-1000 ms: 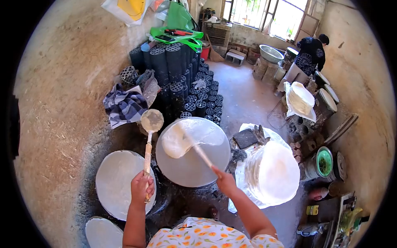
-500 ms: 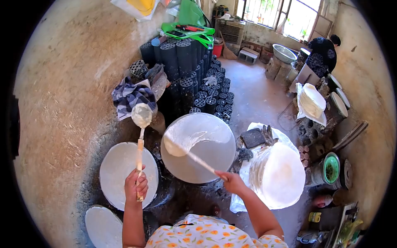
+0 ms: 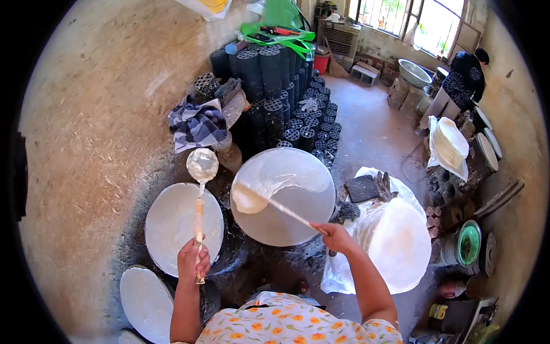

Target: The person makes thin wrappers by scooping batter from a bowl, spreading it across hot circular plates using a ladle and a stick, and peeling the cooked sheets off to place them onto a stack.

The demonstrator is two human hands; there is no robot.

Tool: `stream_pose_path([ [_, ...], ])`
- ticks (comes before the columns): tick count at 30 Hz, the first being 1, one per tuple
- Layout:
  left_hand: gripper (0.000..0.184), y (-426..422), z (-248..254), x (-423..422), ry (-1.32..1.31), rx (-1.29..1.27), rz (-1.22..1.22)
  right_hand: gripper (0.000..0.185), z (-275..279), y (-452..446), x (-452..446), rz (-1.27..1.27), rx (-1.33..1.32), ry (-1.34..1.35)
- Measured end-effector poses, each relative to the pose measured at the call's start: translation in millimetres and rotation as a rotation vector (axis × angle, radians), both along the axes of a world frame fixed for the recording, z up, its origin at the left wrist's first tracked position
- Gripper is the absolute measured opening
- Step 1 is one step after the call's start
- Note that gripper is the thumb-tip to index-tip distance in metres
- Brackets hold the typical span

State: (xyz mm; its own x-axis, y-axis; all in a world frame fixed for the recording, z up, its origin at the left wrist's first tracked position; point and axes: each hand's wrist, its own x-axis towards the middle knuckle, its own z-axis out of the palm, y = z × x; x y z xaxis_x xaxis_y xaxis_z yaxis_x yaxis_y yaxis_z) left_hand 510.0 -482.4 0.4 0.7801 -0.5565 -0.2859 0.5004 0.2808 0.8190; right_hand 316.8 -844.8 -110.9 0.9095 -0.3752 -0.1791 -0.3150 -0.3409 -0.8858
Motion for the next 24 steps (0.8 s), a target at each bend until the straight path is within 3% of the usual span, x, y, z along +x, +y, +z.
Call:
stream_pose_path([
  [2, 0.030, -6, 1, -6, -0.006, 0.011, 0.004, 0.060, 26, 4, 29, -0.019, -0.082, 0.043],
  [5, 0.029, -13, 3, -14, -0.008, 0.001, 0.020, 0.058, 40, 1, 54, -0.088, 0.024, 0.174],
  [7, 0.029, -6, 2, -19, 0.002, 0.019, 0.035, 0.055, 54, -1, 48, 0.176, 0.037, 0.297],
  [11, 0.027, 8, 2, -29, -0.005, 0.084, 0.070, 0.054, 41, -39, -7, 0.231, 0.067, 0.299],
  [13, 0.027, 5, -1, -33, -0.007, 0.074, 0.076, 0.051, 30, -44, -12, 0.128, 0.046, 0.075],
  [17, 0.027, -14, 3, -43, -0.025, 0.037, 0.089, 0.051, 20, -26, 46, 0.002, -0.108, -0.042],
  [19, 0.026, -11, 5, -49, -0.019, 0.036, 0.105, 0.055, 33, -18, 52, 0.186, 0.037, 0.353],
  [22, 0.026, 8, 1, -65, -0.011, 0.054, 0.143, 0.059, 17, -50, -9, 0.380, -0.072, 0.185],
  [24, 0.026, 17, 2, -78, -0.009, 0.091, 0.176, 0.059, 43, -61, -41, 0.299, -0.010, 0.340],
])
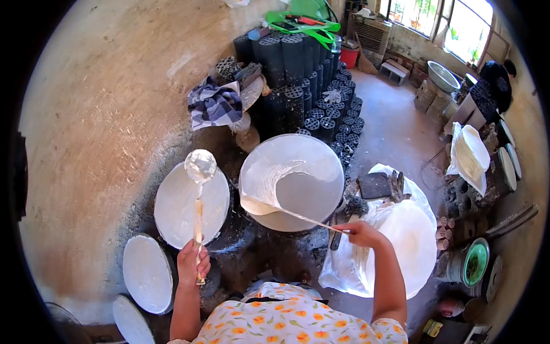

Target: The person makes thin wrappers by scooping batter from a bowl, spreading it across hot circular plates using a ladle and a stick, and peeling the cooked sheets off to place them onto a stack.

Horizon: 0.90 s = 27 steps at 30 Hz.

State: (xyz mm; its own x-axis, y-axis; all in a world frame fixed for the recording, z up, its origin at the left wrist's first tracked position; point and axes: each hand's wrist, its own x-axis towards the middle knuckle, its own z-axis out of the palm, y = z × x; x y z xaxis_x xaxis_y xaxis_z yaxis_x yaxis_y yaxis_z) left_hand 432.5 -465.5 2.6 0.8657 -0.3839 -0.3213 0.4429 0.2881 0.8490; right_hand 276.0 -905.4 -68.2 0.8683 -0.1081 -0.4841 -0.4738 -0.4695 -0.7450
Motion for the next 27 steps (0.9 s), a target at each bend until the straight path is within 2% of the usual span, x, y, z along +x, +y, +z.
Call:
stream_pose_path([
  [1, 0.026, 2, 3, -6, -0.004, 0.022, 0.008, 0.058, 8, -1, -9, -0.104, 0.018, 0.159],
  [2, 0.026, 4, 4, -13, -0.004, 0.046, 0.013, 0.058, -2, 2, -8, -0.094, 0.024, 0.171],
  [4, 0.026, 1, 3, -19, 0.007, 0.053, -0.002, 0.053, -40, 15, 6, -0.225, -0.171, -0.575],
  [6, 0.026, -9, 4, -22, 0.009, 0.025, -0.022, 0.053, -71, 32, 33, -0.425, -0.071, -0.455],
  [7, 0.029, -13, 2, -21, -0.003, 0.030, -0.021, 0.054, -33, 52, 36, -0.421, -0.026, -0.331],
  [8, 0.029, -13, 2, -21, -0.005, 0.035, -0.039, 0.054, -26, 57, 24, -0.440, -0.024, -0.332],
  [10, 0.029, -8, 3, -18, 0.009, -0.006, -0.069, 0.059, -20, 66, -4, -0.115, -0.039, -0.254],
  [12, 0.030, 5, -3, -13, 0.005, -0.011, -0.097, 0.058, -21, 70, -52, -0.179, -0.025, -0.193],
  [14, 0.030, 19, -6, -11, 0.008, -0.017, -0.120, 0.056, -32, 79, -93, -0.450, 0.161, 0.049],
  [15, 0.030, 26, -4, -8, -0.002, -0.012, -0.153, 0.056, -37, 96, -97, -0.466, 0.157, 0.052],
  [17, 0.030, 38, 0, -3, 0.004, -0.009, -0.203, 0.051, -56, 138, -94, -0.469, 0.036, -0.215],
  [18, 0.028, 43, 0, -1, -0.013, -0.017, -0.217, 0.049, -71, 169, -78, -0.462, -0.082, -0.514],
  [19, 0.025, 47, 2, 2, -0.035, -0.028, -0.229, 0.046, -54, 200, -57, -0.446, -0.161, -0.605],
  [21, 0.021, 60, 3, 7, -0.029, -0.040, -0.242, 0.049, -60, 239, -27, -0.340, -0.456, -0.508],
  [22, 0.017, 67, 4, 7, -0.026, -0.035, -0.246, 0.049, -63, 249, -26, -0.341, -0.469, -0.499],
  [24, 0.013, 84, 6, 12, -0.010, -0.045, -0.264, 0.061, -67, 266, -25, -0.345, -0.770, -0.318],
  [27, 0.014, 112, 1, 19, -0.009, -0.056, -0.271, 0.063, -59, 261, -70, -0.331, -0.896, -0.119],
])
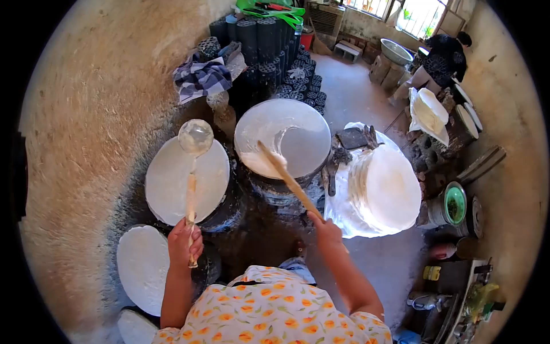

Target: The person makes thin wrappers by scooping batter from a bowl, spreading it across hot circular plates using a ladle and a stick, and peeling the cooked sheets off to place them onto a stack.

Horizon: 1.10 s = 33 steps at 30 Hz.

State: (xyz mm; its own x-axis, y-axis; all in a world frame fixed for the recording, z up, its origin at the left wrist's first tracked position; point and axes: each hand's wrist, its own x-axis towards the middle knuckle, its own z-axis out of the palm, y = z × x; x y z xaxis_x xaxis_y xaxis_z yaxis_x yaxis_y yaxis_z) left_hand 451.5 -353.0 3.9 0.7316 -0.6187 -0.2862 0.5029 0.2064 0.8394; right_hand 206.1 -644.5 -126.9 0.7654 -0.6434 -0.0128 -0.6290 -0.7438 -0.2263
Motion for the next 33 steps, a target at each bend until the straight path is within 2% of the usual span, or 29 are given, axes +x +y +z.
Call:
stream_pose_path([
  [2, 0.015, 15, -2, 1, -0.005, -0.005, 0.018, 0.061, 4, 7, -8, -0.051, -0.022, 0.095],
  [4, 0.020, 26, 0, 1, -0.023, 0.005, 0.042, 0.059, 2, 25, 4, -0.118, 0.014, -0.001],
  [6, 0.021, 33, 2, 0, -0.019, 0.012, 0.045, 0.050, -7, 42, 38, -0.040, 0.135, -0.068],
  [8, 0.022, 38, 2, 1, -0.017, 0.023, 0.043, 0.049, -4, 61, 77, 0.062, 0.157, -0.016],
  [11, 0.023, 43, 0, 4, -0.031, -0.038, 0.046, 0.051, -2, 67, 107, 0.006, 0.167, 0.114],
  [17, 0.025, 44, -4, 9, -0.053, 0.010, 0.044, 0.060, 18, 63, 31, -0.170, 0.139, 0.177],
  [21, 0.018, 38, -4, 8, -0.043, -0.033, 0.009, 0.062, 3, 51, 5, -0.237, 0.106, 0.169],
  [24, 0.016, 32, -5, 6, -0.049, -0.034, -0.024, 0.057, -22, 31, 5, -0.302, 0.111, -0.007],
  [26, 0.015, 26, -5, 5, -0.052, -0.034, -0.042, 0.047, -32, 17, 13, -0.307, 0.205, -0.284],
  [27, 0.015, 23, -5, 5, -0.055, -0.038, -0.053, 0.047, -31, 18, 17, -0.311, 0.205, -0.288],
  [30, 0.015, 12, 1, 2, -0.055, -0.030, -0.051, 0.040, -20, 44, 23, -0.129, 0.517, -0.485],
  [31, 0.015, 8, 2, 1, -0.047, -0.022, -0.036, 0.040, -11, 50, 18, -0.132, 0.519, -0.490],
  [32, 0.015, 4, 3, 0, -0.052, -0.018, -0.041, 0.042, -8, 55, 11, -0.080, 0.428, -0.241],
  [33, 0.015, 1, 2, 0, -0.054, -0.017, -0.037, 0.045, -11, 52, 3, -0.109, 0.397, -0.141],
])
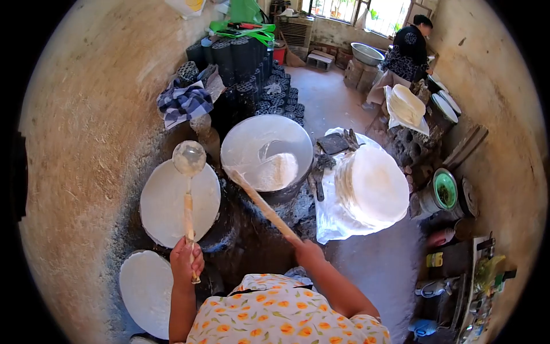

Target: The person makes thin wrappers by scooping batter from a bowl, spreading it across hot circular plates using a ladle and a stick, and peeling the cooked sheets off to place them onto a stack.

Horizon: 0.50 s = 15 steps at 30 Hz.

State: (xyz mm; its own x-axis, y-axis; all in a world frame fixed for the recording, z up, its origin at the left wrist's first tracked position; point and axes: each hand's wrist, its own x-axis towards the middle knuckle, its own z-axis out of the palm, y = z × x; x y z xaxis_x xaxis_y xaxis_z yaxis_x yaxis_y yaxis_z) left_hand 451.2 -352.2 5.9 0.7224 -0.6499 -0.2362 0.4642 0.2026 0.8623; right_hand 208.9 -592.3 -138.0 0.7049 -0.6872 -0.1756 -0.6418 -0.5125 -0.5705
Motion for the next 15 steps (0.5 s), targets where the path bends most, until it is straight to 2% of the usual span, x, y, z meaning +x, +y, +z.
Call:
stream_pose_path([
  [2, 0.015, -4, -3, 0, -0.003, 0.009, -0.003, 0.051, -6, -5, -16, -0.005, -0.047, 0.216],
  [6, 0.014, -16, -9, 1, -0.016, 0.003, -0.038, 0.055, -17, -60, -27, -0.123, -0.293, 0.089],
  [9, 0.014, -32, -5, -2, -0.013, -0.005, -0.033, 0.055, -22, -95, -3, -0.153, -0.323, 0.104],
  [11, 0.013, -41, -1, -6, -0.009, -0.003, -0.017, 0.057, -26, -104, 12, -0.198, -0.157, -0.236],
  [12, 0.013, -45, 1, -7, 0.005, 0.001, -0.007, 0.057, -27, -101, 8, -0.199, -0.153, -0.241],
  [14, 0.012, -54, 1, -4, 0.010, 0.001, 0.007, 0.057, -17, -81, -8, 0.044, 0.019, -0.208],
  [15, 0.019, -54, -5, -3, 0.000, -0.001, 0.002, 0.057, -22, -75, -25, 0.123, -0.033, -0.074],
])
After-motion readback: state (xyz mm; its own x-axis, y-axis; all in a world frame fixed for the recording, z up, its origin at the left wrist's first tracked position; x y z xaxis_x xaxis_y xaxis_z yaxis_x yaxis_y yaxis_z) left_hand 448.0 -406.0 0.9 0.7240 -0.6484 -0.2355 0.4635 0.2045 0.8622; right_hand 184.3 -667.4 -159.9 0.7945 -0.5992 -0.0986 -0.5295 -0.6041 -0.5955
